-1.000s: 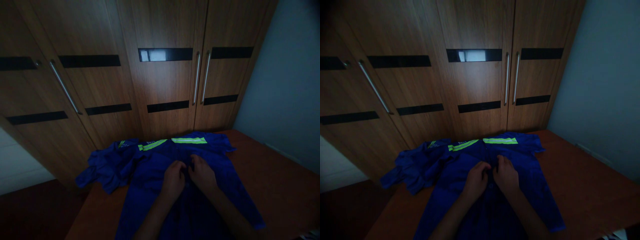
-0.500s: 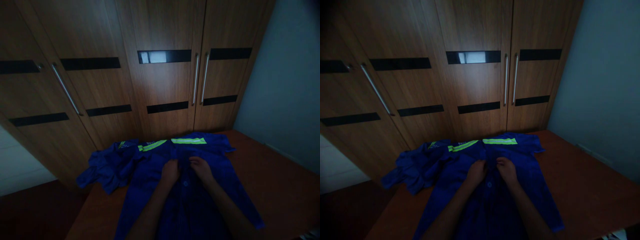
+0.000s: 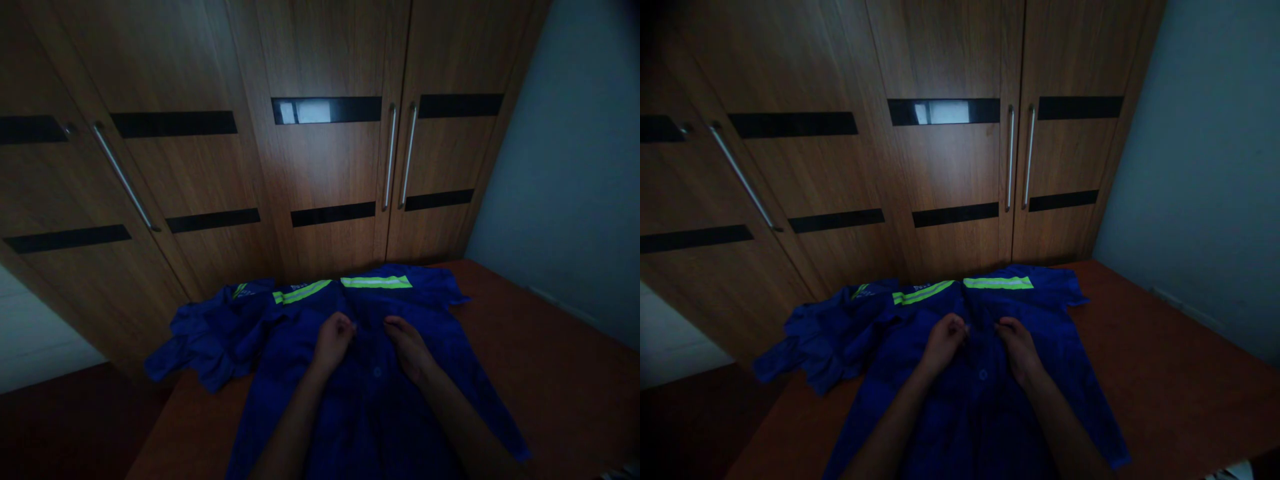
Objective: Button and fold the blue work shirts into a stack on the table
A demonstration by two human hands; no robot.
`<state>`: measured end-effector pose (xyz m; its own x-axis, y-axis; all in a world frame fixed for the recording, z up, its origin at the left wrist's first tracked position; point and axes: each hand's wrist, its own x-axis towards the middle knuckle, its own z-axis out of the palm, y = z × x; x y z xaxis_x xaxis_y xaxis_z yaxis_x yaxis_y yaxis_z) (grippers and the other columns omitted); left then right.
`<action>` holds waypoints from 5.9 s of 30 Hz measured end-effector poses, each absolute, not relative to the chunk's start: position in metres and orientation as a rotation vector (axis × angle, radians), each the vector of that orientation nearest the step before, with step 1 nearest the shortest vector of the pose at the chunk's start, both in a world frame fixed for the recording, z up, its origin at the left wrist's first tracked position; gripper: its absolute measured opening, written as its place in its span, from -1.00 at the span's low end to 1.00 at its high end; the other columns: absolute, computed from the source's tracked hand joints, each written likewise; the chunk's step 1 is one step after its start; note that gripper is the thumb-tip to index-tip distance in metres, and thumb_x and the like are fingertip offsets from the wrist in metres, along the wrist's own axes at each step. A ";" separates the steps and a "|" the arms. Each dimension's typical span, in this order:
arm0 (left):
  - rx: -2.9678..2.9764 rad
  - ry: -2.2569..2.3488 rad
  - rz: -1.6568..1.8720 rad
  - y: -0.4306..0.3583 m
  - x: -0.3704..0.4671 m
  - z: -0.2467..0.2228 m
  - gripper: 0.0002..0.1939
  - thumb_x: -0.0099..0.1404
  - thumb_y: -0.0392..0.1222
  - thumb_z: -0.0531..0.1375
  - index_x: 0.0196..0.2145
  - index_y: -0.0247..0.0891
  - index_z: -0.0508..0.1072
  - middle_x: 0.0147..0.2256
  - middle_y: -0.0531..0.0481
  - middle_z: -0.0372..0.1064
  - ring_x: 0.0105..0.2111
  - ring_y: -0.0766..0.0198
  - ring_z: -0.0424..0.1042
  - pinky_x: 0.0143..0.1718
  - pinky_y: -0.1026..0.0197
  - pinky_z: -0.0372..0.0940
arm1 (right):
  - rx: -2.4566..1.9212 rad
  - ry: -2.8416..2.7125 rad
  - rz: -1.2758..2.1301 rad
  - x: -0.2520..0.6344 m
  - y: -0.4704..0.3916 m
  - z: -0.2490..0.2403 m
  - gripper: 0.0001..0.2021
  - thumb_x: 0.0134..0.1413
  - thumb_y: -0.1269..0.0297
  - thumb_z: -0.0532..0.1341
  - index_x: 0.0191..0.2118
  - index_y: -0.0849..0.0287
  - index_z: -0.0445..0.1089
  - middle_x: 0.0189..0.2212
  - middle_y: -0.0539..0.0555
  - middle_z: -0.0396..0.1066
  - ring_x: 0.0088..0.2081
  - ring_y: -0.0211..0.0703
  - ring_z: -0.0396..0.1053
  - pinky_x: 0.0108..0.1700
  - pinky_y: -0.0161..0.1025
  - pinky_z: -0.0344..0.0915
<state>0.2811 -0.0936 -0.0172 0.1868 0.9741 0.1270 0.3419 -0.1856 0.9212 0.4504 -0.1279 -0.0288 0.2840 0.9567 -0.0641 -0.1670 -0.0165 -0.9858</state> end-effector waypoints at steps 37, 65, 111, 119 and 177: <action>0.972 0.909 1.145 -0.118 0.279 0.015 -0.79 -0.04 -0.15 0.31 -0.46 -0.30 0.41 -0.59 0.07 0.38 -0.64 0.46 0.23 -0.62 0.40 0.01 | -1.216 -1.153 1.226 0.413 -0.145 0.015 -0.69 -0.22 0.09 0.35 -0.35 0.18 0.43 -0.47 0.00 0.46 -0.35 -0.14 0.40 -0.29 -0.28 0.23; 1.467 1.229 1.191 -0.125 0.287 0.008 -0.95 0.17 -0.21 0.13 -0.40 -0.22 0.32 -0.48 0.01 0.50 -0.66 0.37 0.37 -0.62 0.36 0.15 | -1.289 -0.847 1.085 0.418 -0.146 0.003 -0.61 -0.31 0.20 0.35 -0.24 0.22 0.48 -0.53 -0.03 0.43 -0.48 -0.20 0.33 -0.43 -0.29 0.22; 1.100 1.067 1.271 -0.124 0.287 -0.002 -0.88 0.09 -0.18 0.18 -0.41 -0.21 0.29 -0.64 0.22 0.17 -0.65 0.42 0.18 -0.60 0.39 0.03 | -1.539 -2.039 0.613 0.403 -0.157 0.010 -0.34 -0.02 0.44 0.13 0.24 0.31 -0.02 -0.39 0.08 0.48 -0.36 -0.14 0.44 -0.34 -0.31 0.22; 1.130 1.063 1.226 -0.125 0.288 0.000 -0.85 0.09 -0.13 0.21 -0.42 -0.23 0.33 -0.64 0.19 0.23 -0.65 0.42 0.21 -0.60 0.38 0.04 | -1.476 -1.979 0.714 0.407 -0.159 0.005 -0.27 -0.06 0.42 0.16 0.27 0.32 -0.07 -0.41 0.04 0.46 -0.36 -0.14 0.42 -0.35 -0.31 0.23; 1.129 0.982 1.141 -0.123 0.284 -0.002 -0.74 -0.09 -0.13 0.37 -0.47 -0.27 0.41 -0.64 0.18 0.26 -0.64 0.46 0.15 -0.59 0.38 -0.04 | -1.427 -2.219 0.021 0.434 -0.142 0.025 -0.77 0.17 0.42 0.06 -0.21 0.10 0.46 -0.28 0.08 0.41 -0.19 -0.13 0.35 -0.15 -0.24 0.27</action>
